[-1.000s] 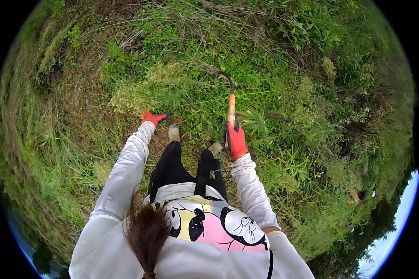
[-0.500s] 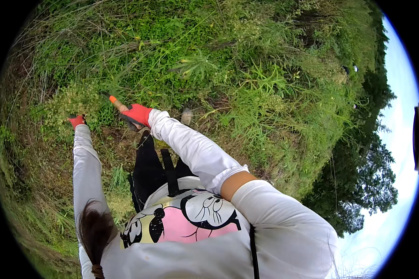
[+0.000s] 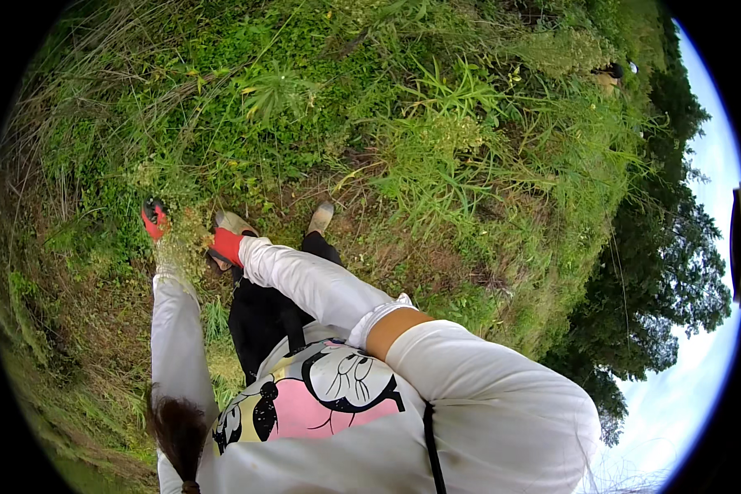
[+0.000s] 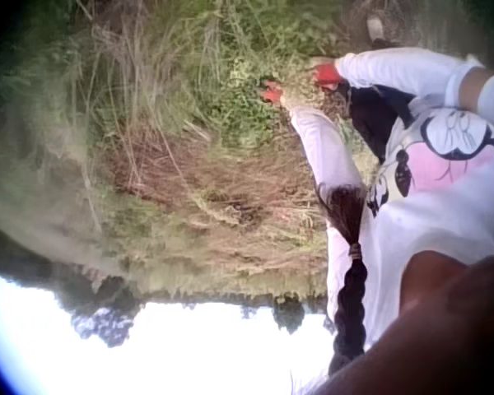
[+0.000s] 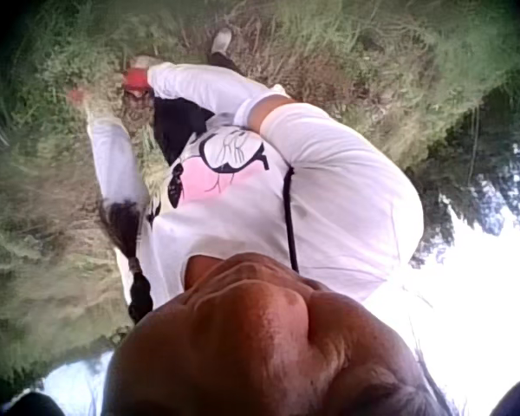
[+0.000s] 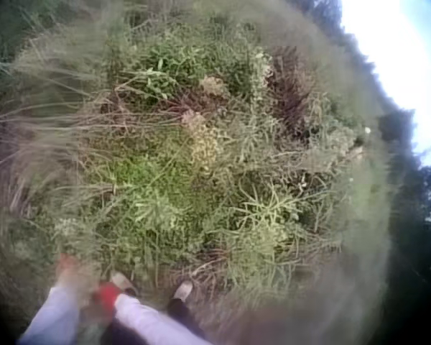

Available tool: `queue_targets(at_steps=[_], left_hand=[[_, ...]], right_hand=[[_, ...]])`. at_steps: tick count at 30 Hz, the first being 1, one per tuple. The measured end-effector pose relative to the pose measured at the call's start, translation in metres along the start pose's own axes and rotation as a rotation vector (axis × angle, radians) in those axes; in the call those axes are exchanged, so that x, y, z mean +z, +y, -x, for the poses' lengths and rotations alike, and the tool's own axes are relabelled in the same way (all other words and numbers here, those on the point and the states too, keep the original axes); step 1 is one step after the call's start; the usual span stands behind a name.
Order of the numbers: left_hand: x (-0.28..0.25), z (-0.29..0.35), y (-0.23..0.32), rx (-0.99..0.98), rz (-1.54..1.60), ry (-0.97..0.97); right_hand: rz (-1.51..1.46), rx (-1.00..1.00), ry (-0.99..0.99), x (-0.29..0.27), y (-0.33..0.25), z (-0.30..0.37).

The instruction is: The person clears vegetation from a grassy slope using a sickle and their hands. They pull weeds and cut grass, moving across the area to gather and remove the plant debris.

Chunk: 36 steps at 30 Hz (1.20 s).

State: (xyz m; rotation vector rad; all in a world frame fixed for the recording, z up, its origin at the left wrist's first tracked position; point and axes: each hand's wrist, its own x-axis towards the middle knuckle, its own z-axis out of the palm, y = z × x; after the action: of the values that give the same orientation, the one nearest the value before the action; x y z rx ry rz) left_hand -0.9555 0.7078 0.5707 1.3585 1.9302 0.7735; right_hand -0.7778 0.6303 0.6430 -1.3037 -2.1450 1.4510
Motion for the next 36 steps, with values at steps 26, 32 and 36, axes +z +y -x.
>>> queue_targets(at_steps=[26,32,36], left_hand=[[0.126,0.251,0.157,-0.628,0.901,-0.472],[0.194,0.306,0.242,-0.059,0.333,-0.752],[0.257,0.292,0.227,0.245,0.082,-0.766]], right_hand=[[-1.628,0.944,1.275,-0.089,0.041,0.496],[-1.835,0.46,1.642,-0.087,0.169,0.408],[-1.662,0.591,1.643,-0.114,0.217,0.342]])
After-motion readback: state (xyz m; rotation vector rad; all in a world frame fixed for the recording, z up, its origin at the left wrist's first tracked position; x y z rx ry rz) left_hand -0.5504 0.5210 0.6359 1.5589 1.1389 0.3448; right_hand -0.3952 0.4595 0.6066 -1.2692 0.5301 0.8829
